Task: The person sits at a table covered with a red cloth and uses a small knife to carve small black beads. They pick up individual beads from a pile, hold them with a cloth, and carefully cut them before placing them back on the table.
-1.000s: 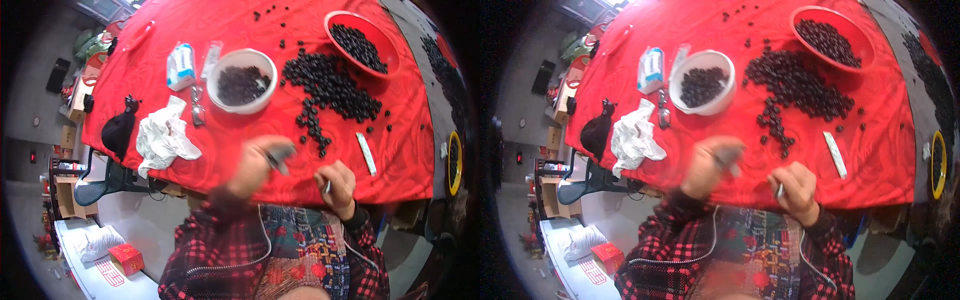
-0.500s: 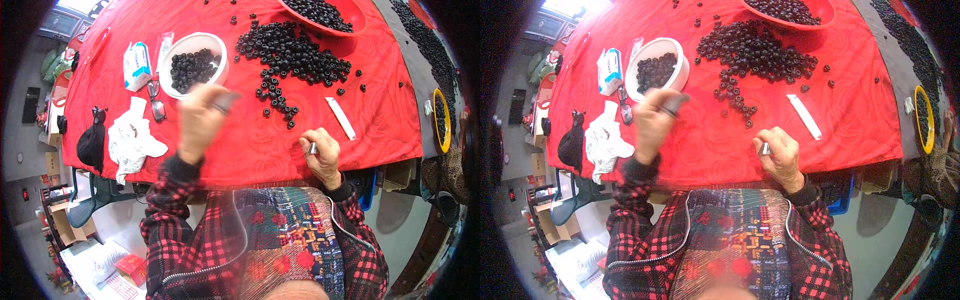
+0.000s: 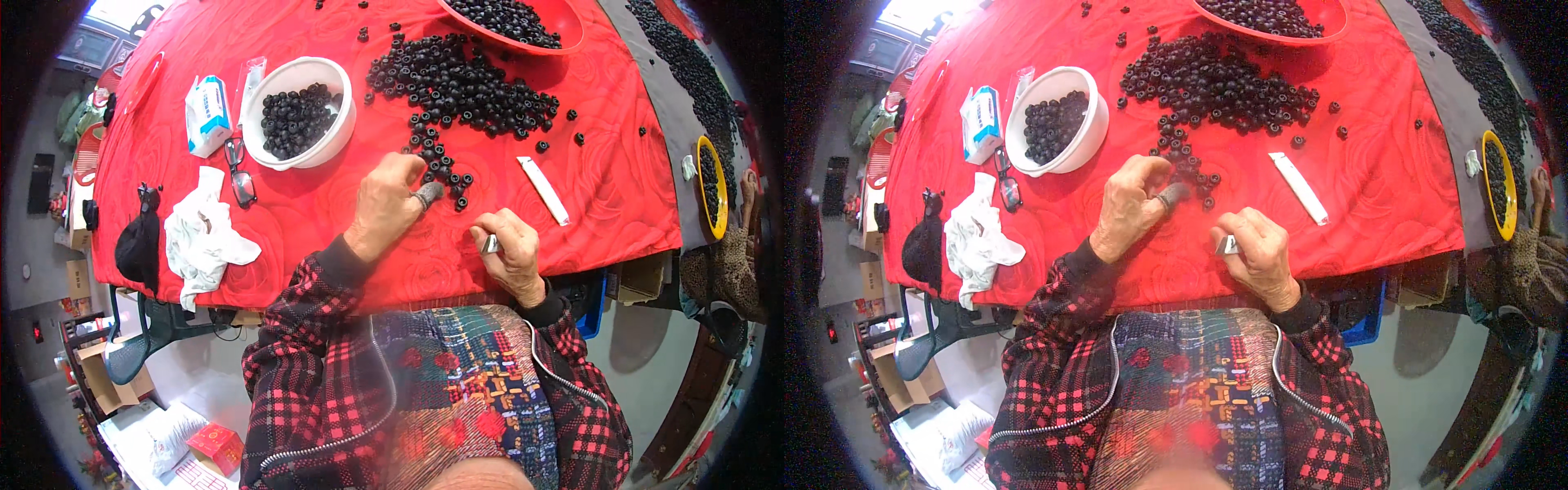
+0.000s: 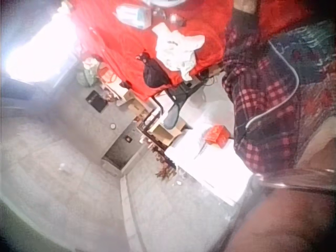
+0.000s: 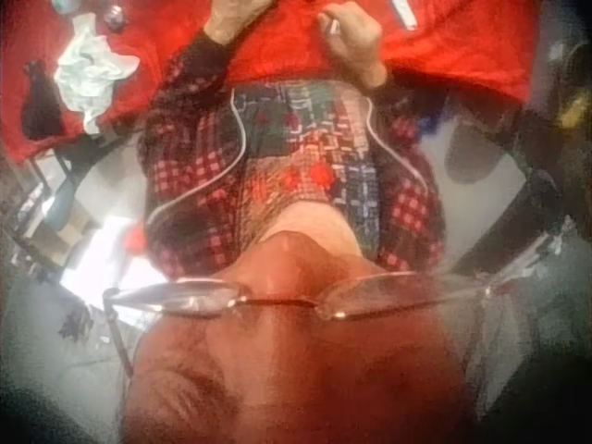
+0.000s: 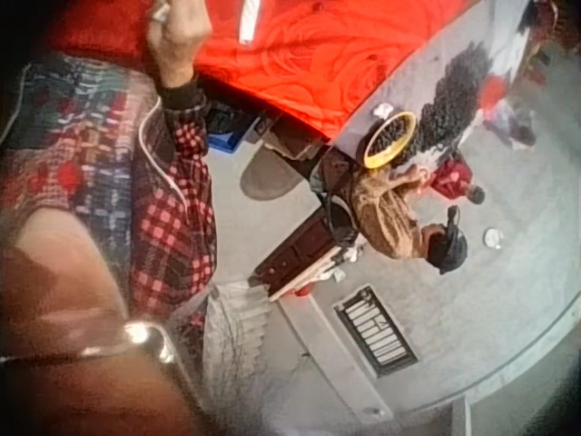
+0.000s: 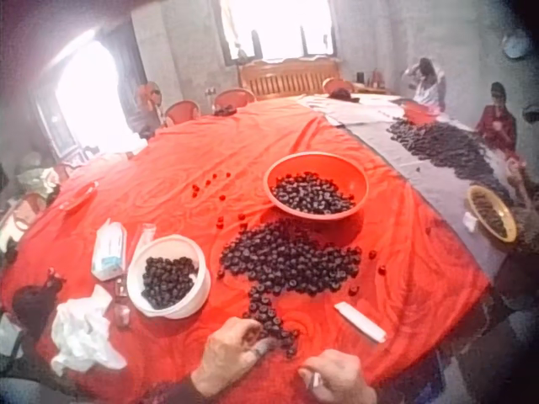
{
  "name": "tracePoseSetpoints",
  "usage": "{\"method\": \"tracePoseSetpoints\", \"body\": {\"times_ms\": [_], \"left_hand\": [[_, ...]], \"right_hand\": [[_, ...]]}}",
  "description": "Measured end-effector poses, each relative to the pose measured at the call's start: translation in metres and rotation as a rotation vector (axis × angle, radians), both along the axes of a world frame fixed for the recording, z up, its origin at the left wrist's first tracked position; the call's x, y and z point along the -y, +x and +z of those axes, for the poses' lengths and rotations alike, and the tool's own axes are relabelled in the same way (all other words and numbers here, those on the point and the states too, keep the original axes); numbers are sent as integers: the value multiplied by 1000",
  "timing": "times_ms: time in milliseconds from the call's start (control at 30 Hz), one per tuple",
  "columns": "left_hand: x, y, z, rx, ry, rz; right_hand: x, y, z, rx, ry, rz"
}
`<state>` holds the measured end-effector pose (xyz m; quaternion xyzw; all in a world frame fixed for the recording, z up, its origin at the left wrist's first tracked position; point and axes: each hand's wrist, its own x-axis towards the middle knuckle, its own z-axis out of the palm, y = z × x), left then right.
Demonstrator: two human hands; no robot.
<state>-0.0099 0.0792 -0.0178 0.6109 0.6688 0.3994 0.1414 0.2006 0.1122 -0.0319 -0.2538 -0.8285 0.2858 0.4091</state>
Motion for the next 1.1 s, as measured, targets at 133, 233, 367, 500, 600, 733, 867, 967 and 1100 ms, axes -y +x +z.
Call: {"method": "tracePoseSetpoints", "body": {"times_ms": [133, 233, 367, 500, 600, 733, 867, 967, 1100], "left_hand": [[-1, -4, -11, -136, 16, -69], [3, -2, 2, 41, -52, -103], [31, 2, 23, 1087, -399, -207], [46, 15, 20, 1390, -365, -335], [54, 25, 23, 1561, -368, -405], [57, 26, 23, 1655, -493, -428], [61, 28, 43, 1639, -572, -377], [62, 32, 53, 1611, -625, -316], [61, 29, 53, 1835, -684, -308]], "right_hand": [[-1, -2, -2, -2, 36, 7], [0, -2, -3, -20, 9, 25], [2, 2, 14, -113, -241, 42], [1, -3, 36, -202, -477, 139], [2, -10, 39, -202, -460, 233], [6, -7, 46, -182, -472, 281], [8, -8, 54, -189, -324, 302], [11, -6, 60, -179, -217, 263], [13, -8, 60, -180, -130, 257]]}}
